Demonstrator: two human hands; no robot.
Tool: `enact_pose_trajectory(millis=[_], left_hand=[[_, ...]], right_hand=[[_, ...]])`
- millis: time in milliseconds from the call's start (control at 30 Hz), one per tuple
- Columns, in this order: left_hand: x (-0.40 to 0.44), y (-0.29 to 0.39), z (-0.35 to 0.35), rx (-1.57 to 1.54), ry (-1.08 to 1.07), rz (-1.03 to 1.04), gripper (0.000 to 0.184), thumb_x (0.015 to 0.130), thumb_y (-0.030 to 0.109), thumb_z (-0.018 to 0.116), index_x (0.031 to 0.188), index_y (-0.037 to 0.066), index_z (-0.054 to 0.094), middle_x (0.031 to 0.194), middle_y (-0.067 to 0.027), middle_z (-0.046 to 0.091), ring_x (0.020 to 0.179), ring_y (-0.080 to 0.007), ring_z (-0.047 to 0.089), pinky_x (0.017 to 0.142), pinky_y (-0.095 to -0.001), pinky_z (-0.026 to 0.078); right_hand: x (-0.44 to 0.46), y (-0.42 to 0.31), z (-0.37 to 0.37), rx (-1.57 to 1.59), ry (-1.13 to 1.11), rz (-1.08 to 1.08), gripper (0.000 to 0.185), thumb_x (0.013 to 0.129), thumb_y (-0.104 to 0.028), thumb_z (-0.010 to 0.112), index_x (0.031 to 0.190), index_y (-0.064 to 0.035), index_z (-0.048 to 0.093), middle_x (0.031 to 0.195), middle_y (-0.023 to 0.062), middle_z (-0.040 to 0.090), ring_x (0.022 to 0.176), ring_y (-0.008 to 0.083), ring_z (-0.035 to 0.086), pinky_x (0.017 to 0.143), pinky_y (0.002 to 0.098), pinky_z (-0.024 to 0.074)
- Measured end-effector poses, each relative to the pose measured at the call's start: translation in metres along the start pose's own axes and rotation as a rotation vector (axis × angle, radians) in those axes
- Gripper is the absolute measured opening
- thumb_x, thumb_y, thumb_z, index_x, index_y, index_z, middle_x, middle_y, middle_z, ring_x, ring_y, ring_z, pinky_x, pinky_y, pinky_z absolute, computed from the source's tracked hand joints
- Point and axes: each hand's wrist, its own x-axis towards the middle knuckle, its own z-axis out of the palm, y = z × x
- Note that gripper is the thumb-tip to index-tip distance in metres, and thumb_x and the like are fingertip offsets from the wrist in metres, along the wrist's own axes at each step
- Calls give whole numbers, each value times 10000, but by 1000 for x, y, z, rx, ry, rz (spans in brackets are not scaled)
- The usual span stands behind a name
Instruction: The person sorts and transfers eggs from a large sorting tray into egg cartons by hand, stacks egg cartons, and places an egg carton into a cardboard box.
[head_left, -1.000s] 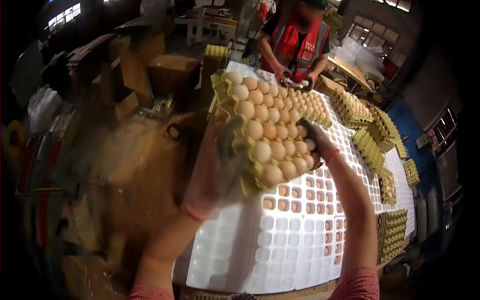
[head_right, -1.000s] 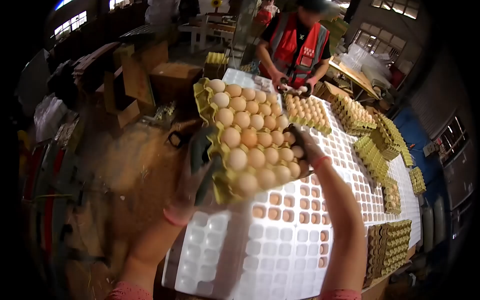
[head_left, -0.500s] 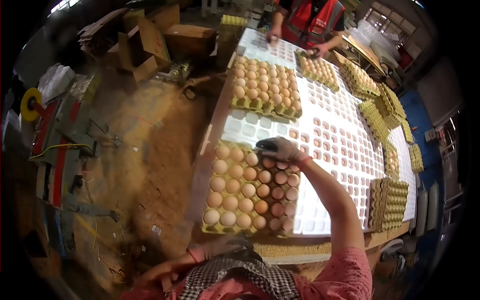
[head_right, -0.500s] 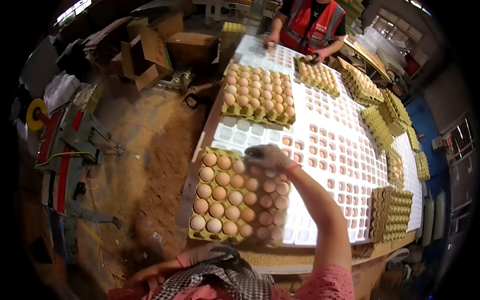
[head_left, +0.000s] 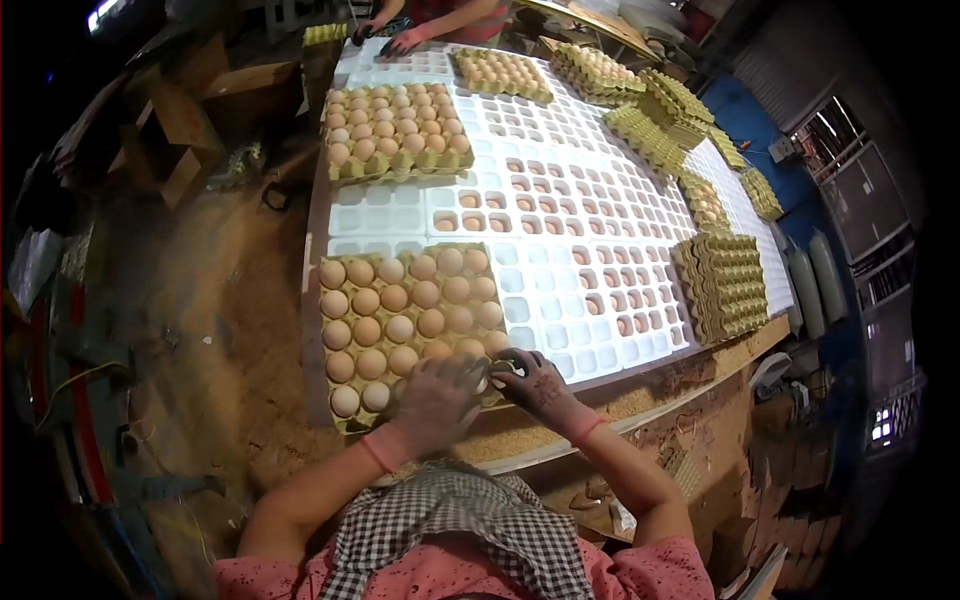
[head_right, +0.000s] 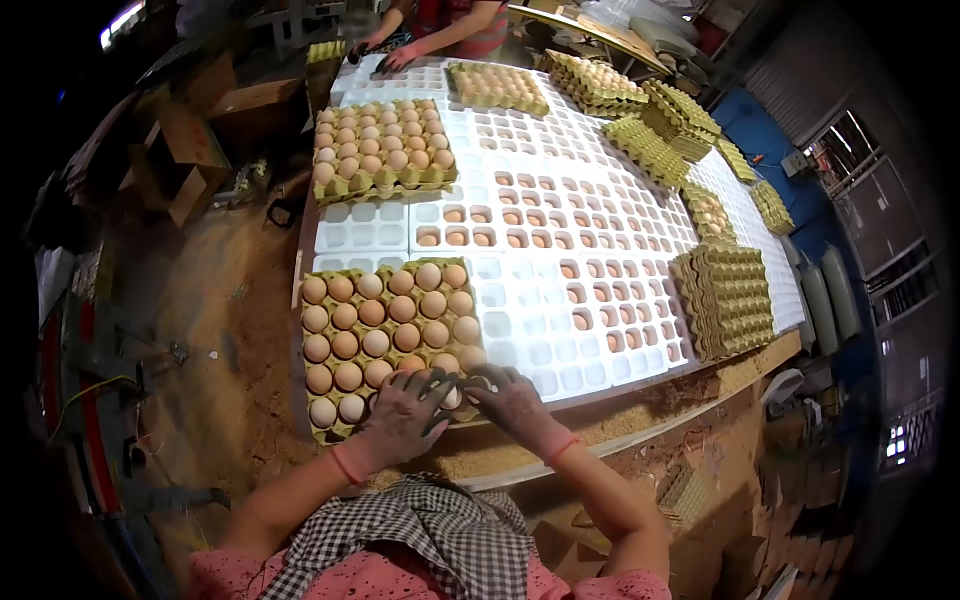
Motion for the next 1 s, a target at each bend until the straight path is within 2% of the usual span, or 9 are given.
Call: enact_pose_trajectory(millis=[100, 200, 300, 433, 567, 667, 767, 900, 1000], left_hand=[[14, 7, 22, 237, -85, -2, 528, 743, 321, 725, 1202, 114, 565, 1133, -144, 500, 1102, -296, 469, 991, -476, 351], [9, 7, 38, 233, 21, -52, 471, 708, 331, 751, 1100, 126, 588, 1106, -124, 502, 1087, -300, 470, 984, -498, 358], [11, 6, 27, 181, 111, -46, 402, 773, 244, 731, 1126, 102, 602, 1142, -96, 531, 1077, -263, 529, 925, -457, 443], [31, -1, 5, -933, 447, -634, 229, 853, 100, 661, 1054, -8, 655, 1006, -161, 642, 823, -287, 639, 743, -380, 528], [50, 3, -16, 27, 72, -283, 336, 825, 369, 711, 954, 59, 686, 947, -137, 625, 820, -235, 654, 675, -360, 530], [67, 13, -5, 349, -160, -111, 421, 789, 429, 719, 1018, 81, 658, 991, -117, 608, 861, -268, 639, 713, -387, 527], [83, 3, 15, 562, -427, -66, 476, 781, 407, 717, 1120, 90, 610, 1026, -107, 607, 936, -291, 621, 768, -395, 521], [96, -10, 1, 404, -460, -41, 499, 768, 387, 728, 1150, 82, 629, 1007, -95, 653, 958, -283, 640, 781, -407, 528], [134, 5, -37, -8, -270, -273, 516, 743, 373, 754, 1159, 85, 653, 1023, -131, 688, 959, -321, 660, 829, -422, 529]], right_hand=[[-9, 20, 6, 102, 51, -46, 381, 871, -209, 693, 1229, -147, 576, 1213, 80, 549, 1002, 236, 596, 842, 370, 513], [-8, 34, -11, 1427, 341, 565, 309, 948, -204, 641, 1188, -27, 559, 1184, 74, 541, 1090, 159, 564, 902, 318, 499], [12, 46, -23, 695, 29, 388, 432, 856, -259, 737, 1215, -94, 563, 1126, 100, 555, 913, 220, 646, 752, 350, 546], [30, 48, 8, 122, -36, 85, 597, 791, -156, 758, 1331, -155, 503, 1167, 86, 542, 764, 198, 652, 706, 331, 544], [31, 65, -25, 1291, 17, 569, 578, 797, -40, 701, 1333, -123, 498, 1248, 102, 543, 851, 229, 657, 719, 315, 538], [49, 79, -20, 771, 278, 226, 518, 831, -88, 676, 1323, -148, 526, 1323, 146, 477, 909, 290, 650, 741, 376, 567], [72, 70, 10, 59, -112, 202, 485, 820, -335, 692, 1280, -253, 563, 1346, 148, 468, 967, 322, 647, 747, 396, 562], [65, 84, -6, 217, -50, 199, 481, 776, -344, 745, 1219, -233, 594, 1296, 133, 511, 898, 314, 668, 763, 414, 551], [46, 119, -23, 488, 360, 445, 528, 748, -343, 792, 1211, -192, 586, 1193, 129, 563, 898, 319, 666, 756, 415, 551]])
